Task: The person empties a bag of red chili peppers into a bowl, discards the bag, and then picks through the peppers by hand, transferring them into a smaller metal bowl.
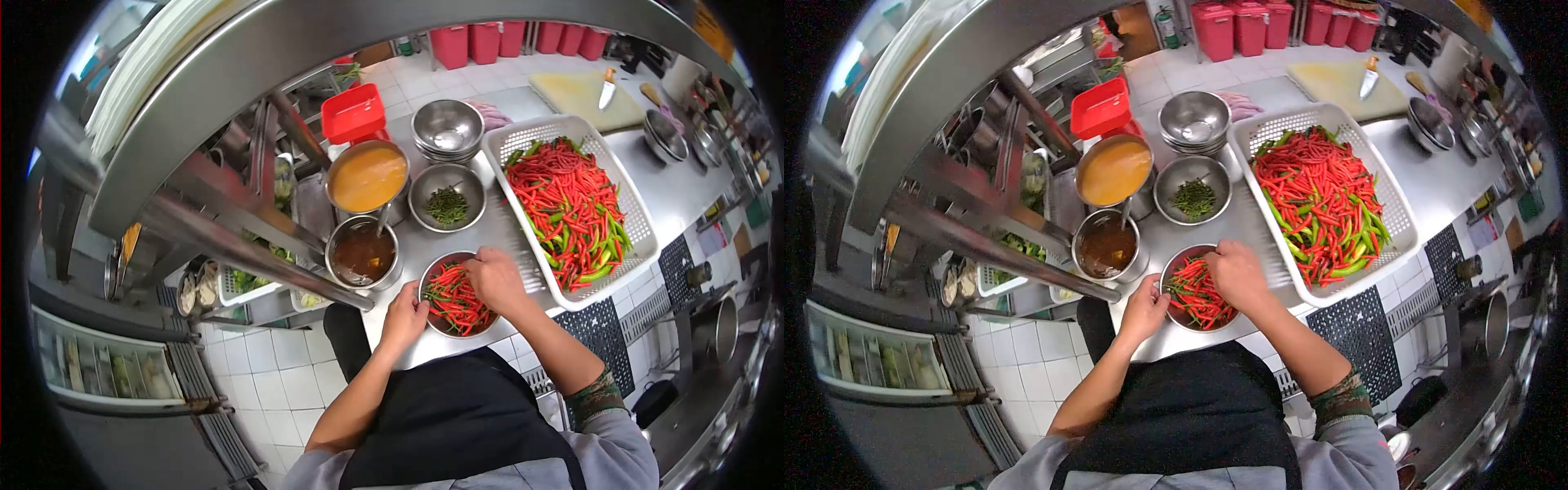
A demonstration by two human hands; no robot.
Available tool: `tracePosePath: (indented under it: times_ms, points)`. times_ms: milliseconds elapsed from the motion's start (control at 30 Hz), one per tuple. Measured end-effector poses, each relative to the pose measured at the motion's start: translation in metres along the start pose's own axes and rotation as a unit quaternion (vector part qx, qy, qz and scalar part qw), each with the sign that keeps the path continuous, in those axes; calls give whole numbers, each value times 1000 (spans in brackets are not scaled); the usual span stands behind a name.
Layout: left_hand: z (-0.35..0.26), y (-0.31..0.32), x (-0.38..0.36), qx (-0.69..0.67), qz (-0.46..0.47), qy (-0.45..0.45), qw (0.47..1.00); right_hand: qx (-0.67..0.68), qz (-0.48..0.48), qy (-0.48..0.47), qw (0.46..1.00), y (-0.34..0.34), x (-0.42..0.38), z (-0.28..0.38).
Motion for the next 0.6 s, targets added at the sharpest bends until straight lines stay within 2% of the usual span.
tracePosePath:
  times_ms: [67,233,300,367,400,433,467,500,533,567,600]
  points:
    - [15,0,-15,-40,6,-30,999,-45,72,-14,996,19,3,12]
    - [12,-12,-38,-97,28,-96,990,-54,110,-71,990,37,4,32]
    - [21,-6,-38,-137,20,-76,987,-57,110,-75,989,42,2,31]
    - [28,2,-36,-77,44,-105,991,-62,123,-67,988,52,-4,30]
    - [43,10,-33,-42,48,-104,993,-80,129,-78,985,57,-5,32]
    - [34,3,-36,-46,-2,-42,998,-36,162,-63,984,59,-2,33]
    - [38,4,-36,-67,9,-68,995,-27,162,-48,985,56,-3,33]
    - [39,8,-34,-70,2,-39,997,-44,170,-46,983,56,-4,31]
    - [23,-5,-37,-70,-5,-46,996,-47,171,-52,983,55,-4,33]
    - [28,0,-37,-66,-34,-7,997,-54,170,-47,983,52,-4,33]
    - [27,-5,-40,-56,-20,-35,998,-45,160,-53,985,49,-6,35]
Point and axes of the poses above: each hand's wrist, its own x-axis towards the middle knuckle, its own y-axis out of the palm, z = x × y, the point moved 8 cm from there along x, towards the middle knuckle, and after that the axes turned 1 degree about y, right-handed, at the moved point
